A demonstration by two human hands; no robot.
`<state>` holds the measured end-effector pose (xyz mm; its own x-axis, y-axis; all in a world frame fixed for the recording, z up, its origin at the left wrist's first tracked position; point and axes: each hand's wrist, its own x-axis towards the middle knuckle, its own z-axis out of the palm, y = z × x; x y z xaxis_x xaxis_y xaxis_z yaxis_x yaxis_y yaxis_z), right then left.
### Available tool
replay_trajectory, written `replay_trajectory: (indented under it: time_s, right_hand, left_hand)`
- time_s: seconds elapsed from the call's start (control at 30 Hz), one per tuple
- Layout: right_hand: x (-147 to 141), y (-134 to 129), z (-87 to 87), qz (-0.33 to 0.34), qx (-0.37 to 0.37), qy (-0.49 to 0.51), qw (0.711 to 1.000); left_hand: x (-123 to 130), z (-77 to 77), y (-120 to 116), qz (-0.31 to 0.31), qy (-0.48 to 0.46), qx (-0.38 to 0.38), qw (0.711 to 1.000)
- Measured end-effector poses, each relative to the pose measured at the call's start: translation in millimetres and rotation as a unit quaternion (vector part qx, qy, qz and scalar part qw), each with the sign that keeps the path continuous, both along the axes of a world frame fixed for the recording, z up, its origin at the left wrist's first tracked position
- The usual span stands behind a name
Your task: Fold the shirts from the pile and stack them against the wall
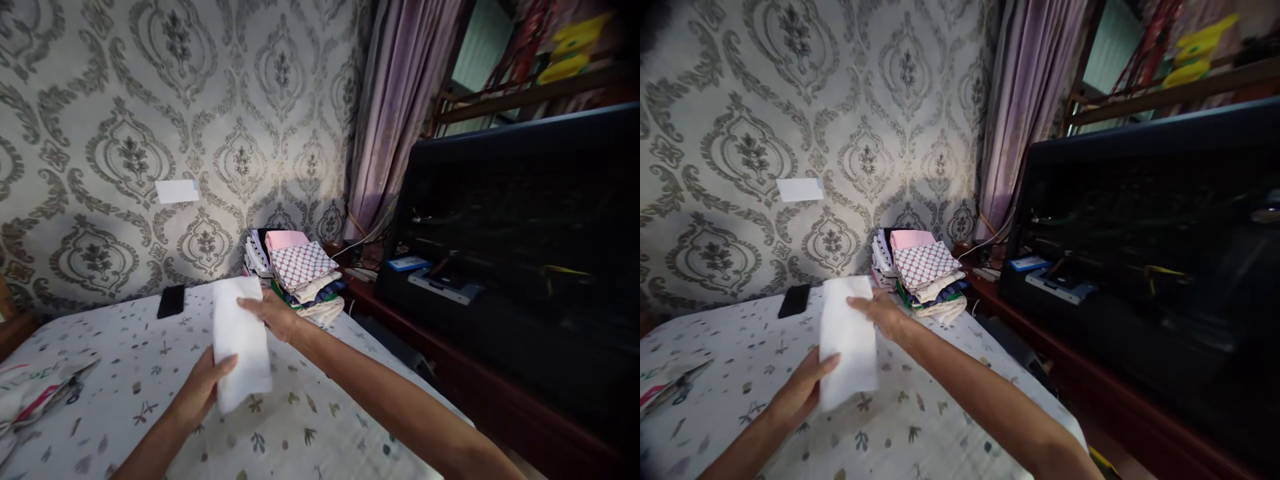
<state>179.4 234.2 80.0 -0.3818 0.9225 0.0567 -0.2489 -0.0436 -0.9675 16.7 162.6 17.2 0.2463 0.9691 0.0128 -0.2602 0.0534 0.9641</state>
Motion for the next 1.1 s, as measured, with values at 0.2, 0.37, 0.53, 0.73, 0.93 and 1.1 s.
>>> replay_trajectory:
  time_s: [0.2,0.37,0.53,0.73,0.93,1.1]
  right_hand:
    - [40.6,23.1,-0.9,-0.228,-0.048,0.076,0.97]
    - [100.5,73.7,11.3,-0.372,-0.002,0.062,0.926]
    - [161.6,120.9,28.5,-0.484,0.049,-0.036,0.873]
    - [174.2,135.9,0.8,-0.501,0.215,-0.399,0.738]
    - [126.8,155.1,-27.1,-0.33,0.29,-0.635,0.636]
    - [119.8,163.3,-28.2,-0.282,0.265,-0.634,0.67]
  left_hand:
    - [24.7,4.8,27.1,0.032,-0.03,-0.095,0.994]
    - [54.1,52.5,105.6,0.071,-0.02,-0.006,0.997]
    - [111.4,87.9,193.1,0.114,0.125,0.092,0.981]
    - [138.8,61.6,240.9,0.137,0.225,0.091,0.96]
    - [124.1,35.1,213.4,0.076,0.241,0.098,0.963]
    - [59.2,-13.0,139.9,0.038,0.291,0.096,0.951]
